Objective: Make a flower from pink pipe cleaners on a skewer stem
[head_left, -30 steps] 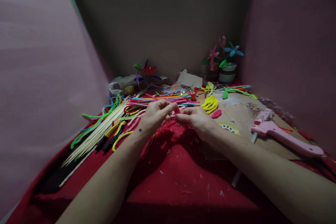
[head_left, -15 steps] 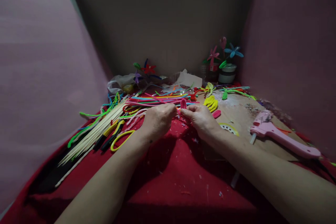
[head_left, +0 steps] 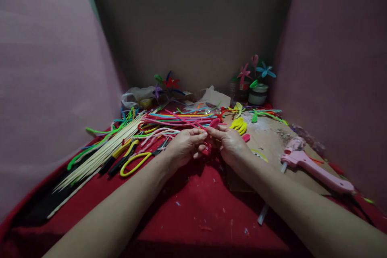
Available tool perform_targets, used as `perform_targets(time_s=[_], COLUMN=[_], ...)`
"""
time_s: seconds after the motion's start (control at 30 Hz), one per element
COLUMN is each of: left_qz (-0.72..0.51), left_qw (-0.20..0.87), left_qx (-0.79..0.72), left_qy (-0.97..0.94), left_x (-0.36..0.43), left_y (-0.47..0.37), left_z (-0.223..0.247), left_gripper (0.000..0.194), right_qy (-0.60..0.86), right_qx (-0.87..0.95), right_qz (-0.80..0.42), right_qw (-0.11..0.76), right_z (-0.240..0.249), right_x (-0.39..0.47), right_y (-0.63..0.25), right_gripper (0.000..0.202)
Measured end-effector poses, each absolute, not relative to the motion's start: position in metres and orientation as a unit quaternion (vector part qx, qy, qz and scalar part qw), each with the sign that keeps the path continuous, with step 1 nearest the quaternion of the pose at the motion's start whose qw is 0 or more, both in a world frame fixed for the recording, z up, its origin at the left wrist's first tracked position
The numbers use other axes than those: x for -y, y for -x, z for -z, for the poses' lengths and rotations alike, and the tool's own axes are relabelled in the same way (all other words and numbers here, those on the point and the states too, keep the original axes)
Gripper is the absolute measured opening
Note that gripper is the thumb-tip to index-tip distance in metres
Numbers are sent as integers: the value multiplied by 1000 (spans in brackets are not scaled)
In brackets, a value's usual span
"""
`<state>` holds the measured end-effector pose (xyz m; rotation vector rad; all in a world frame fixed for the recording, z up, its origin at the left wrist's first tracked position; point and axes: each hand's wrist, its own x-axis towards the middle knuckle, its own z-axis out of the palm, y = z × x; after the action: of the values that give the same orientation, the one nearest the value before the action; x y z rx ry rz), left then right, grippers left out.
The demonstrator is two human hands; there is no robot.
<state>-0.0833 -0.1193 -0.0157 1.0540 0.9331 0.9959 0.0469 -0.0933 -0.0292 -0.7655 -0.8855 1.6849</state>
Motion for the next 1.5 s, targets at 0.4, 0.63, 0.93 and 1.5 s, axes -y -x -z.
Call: perform_targets(time_s=[0.4,0.63,0.93,1.5], left_qz=[-399,-411,-427,-474], left_qw=[574,565,574,527], left_qx=[-445,-442,-451,-469], left_qy=[-559,-563,-534,-527], left_x=[119,117,120,124], left_y=[87,90,87,75], left_z=[12,16,11,10], left_gripper=[18,27,18,12], right_qy=[352,335,319,334], right_qx=[491,497,446,468], right_qz=[-619,-630,-635,-625], right_qw=[502,494,543,528], right_z=[25,26,27,23], right_x=[103,98,93,99], right_y=[-49,-52,-51,-48], right_gripper=[19,17,17,10])
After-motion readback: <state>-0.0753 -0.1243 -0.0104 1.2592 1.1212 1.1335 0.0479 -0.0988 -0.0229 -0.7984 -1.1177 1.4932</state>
